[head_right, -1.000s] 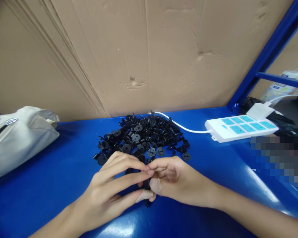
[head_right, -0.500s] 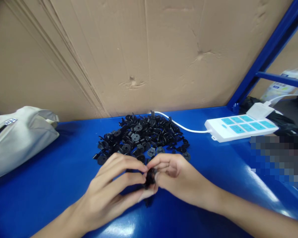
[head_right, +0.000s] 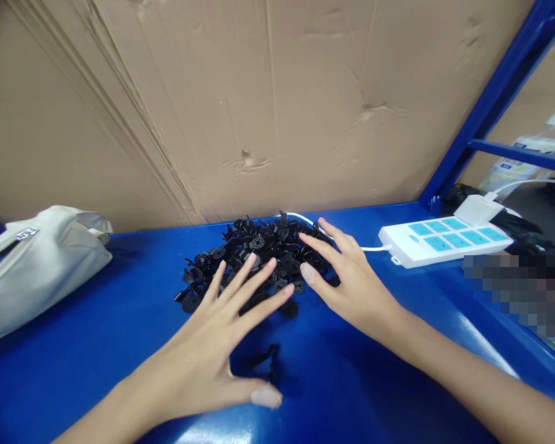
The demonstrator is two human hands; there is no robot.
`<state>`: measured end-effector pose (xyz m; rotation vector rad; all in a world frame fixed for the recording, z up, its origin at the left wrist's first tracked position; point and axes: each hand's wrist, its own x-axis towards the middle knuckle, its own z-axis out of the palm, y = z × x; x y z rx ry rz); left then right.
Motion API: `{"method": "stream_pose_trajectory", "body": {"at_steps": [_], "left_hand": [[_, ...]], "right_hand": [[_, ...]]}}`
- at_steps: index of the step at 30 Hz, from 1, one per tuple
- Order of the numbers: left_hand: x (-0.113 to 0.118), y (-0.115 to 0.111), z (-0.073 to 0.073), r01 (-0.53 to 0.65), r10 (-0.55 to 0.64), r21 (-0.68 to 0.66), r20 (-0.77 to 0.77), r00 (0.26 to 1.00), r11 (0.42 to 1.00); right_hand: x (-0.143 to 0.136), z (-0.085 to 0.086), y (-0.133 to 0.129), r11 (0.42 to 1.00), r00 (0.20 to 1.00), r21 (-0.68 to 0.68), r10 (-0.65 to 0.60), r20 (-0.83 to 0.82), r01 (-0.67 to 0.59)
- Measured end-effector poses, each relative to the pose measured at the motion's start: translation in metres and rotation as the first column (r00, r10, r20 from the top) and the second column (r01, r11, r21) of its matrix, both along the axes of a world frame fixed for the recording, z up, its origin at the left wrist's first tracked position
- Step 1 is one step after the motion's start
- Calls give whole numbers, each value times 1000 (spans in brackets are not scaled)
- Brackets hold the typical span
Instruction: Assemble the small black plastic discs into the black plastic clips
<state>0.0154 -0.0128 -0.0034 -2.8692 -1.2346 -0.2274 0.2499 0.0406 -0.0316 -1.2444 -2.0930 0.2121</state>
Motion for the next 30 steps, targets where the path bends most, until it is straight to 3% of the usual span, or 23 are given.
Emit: {"method": "stream_pose_trajectory", "body": {"at_steps": [4,7,12,16,21,25,28,30], "left_hand": [[1,3,-18,-49,53,60,-66,996,997],[-5,13,-24,-138,149,151,-60,987,979],[-18,26,-13,-231,228,168,36,973,958],[-28,34,-11,-386,382,94,59,922,918],[-34,35,-11,-330,326,-33,-86,941,944],[-33,28,-4,-230,222,-96,-85,971,968],[-32,28,-2,-264,262,-74,-33,965,962],[-33,29,-4,-318,318,-54,-12,948,947]], "right_hand": [[-1,-20,8,998,966,-62,45,253,-31],[-4,-25,6,992,945,-87,109,309,-86],[-8,-13,-2,988,966,49,135,221,-149],[-10,-11,-2,971,923,48,207,326,-234],[-9,-17,-2,951,883,-83,306,355,-297],[-11,-16,-6,967,934,-43,254,253,-251],[-15,-15,-8,986,973,19,157,166,-163],[-18,-17,-8,985,967,22,161,197,-168]]}}
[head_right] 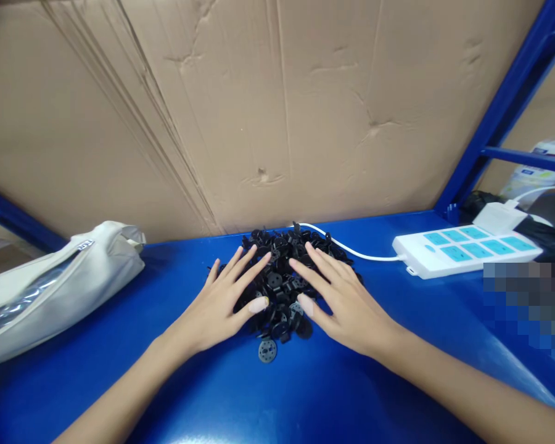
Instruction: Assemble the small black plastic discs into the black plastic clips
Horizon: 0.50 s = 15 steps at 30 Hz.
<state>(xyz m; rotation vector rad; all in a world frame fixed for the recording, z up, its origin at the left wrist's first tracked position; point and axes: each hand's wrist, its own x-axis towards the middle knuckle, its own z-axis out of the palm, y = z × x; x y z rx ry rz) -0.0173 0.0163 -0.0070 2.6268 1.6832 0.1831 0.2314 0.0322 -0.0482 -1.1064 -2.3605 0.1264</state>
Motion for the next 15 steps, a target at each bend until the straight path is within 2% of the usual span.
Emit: {"method": "stream_pose_trajectory", "body": {"at_steps": [4,8,11,15], "left_hand": [[-1,1,-5,11,-11,-27,-23,1000,1000],[-1,-1,-6,60,-62,-83,-26,998,995],[-1,-2,-4,27,-29,-46,-29,999,999],[-5,0,5,-3,4,43,-36,999,999]], "right_hand": [[-3,-5,0,998,991,-56,46,128,-39],[-1,-7,-1,992,986,-107,83,148,-68],[0,-4,-1,996,991,-79,56,123,-47],[3,2,0,1000,998,27,-10,68,8]]}}
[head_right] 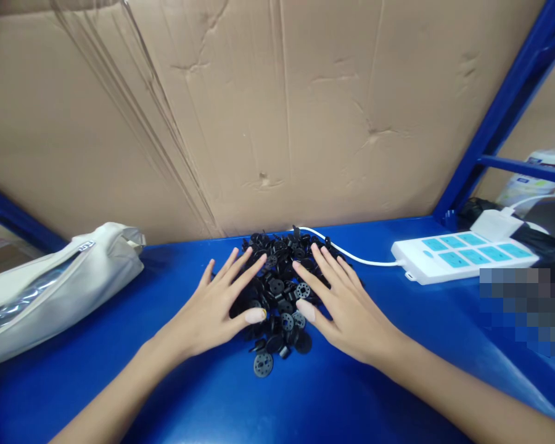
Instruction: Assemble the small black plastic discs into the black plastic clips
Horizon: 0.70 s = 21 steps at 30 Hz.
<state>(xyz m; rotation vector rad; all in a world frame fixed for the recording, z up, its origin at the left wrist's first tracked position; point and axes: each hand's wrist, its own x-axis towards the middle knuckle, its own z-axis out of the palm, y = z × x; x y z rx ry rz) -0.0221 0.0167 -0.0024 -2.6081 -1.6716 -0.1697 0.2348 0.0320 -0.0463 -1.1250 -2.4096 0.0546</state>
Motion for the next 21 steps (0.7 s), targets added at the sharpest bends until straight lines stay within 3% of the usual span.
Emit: {"method": "stream_pose_trajectory", "body": {"at_steps": [9,16,19,21], "left_hand": [[-24,14,10,-250,249,99,21,968,963],[-26,15,10,-259,249,149,83,965,954],[-38,23,12,-258,230,98,232,945,961],[-53,33,12,-220,177,34,483,857,975]], "right_hand": [[13,12,4,976,961,114,-157,-229,186],[16,23,3,968,936,114,-181,-302,224],[25,24,15,969,897,57,-199,-395,240],[36,23,29,975,812,-18,-196,-549,223]]}}
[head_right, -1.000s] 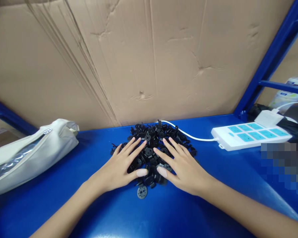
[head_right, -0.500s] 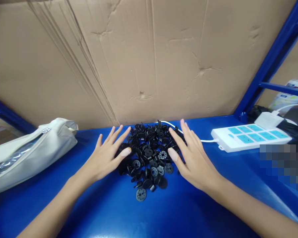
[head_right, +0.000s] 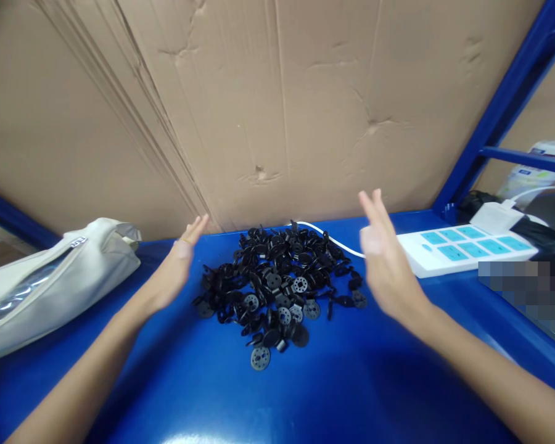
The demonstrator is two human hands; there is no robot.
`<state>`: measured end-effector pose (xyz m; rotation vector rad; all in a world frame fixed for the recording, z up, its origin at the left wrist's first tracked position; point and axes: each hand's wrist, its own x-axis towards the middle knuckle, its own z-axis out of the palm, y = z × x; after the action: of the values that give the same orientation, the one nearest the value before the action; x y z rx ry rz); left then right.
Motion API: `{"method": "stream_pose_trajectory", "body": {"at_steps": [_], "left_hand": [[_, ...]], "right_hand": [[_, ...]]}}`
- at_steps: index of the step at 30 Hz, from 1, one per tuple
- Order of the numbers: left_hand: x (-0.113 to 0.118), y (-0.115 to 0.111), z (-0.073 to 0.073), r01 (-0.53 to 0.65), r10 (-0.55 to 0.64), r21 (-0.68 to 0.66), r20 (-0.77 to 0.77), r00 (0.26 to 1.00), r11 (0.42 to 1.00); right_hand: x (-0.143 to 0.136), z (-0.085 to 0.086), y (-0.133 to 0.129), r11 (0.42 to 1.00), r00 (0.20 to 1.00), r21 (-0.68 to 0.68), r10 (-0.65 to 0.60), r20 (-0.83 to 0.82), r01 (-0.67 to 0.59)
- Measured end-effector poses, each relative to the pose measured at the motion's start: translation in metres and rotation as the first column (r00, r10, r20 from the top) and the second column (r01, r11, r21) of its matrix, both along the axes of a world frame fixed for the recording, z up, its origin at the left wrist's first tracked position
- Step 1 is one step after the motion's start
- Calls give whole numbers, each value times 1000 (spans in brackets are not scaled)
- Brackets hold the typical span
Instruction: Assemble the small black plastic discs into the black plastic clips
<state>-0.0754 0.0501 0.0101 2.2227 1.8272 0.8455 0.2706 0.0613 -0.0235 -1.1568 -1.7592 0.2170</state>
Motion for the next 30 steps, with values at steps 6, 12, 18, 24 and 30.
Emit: {"method": "stream_pose_trajectory", "body": {"at_steps": [6,12,18,24,30], "left_hand": [[-43,23,-3,9,8,-20,724,689,1000],[-42,24,-5,40,-13,-22,698,716,999],[3,4,-4,147,-145,-4,112,983,989],[60,-41,14,479,-479,-75,-279,832,875],[67,-76,21,679,-731,-542,162,663,496]], "right_hand": [[38,7,33,975,863,-161,54,-502,-154],[37,10,33,979,889,-124,88,-450,-159],[2,-2,3,940,942,-112,330,58,-322],[-28,0,-42,819,735,-79,549,399,-569],[-37,3,-64,649,597,-442,755,272,-619]]}}
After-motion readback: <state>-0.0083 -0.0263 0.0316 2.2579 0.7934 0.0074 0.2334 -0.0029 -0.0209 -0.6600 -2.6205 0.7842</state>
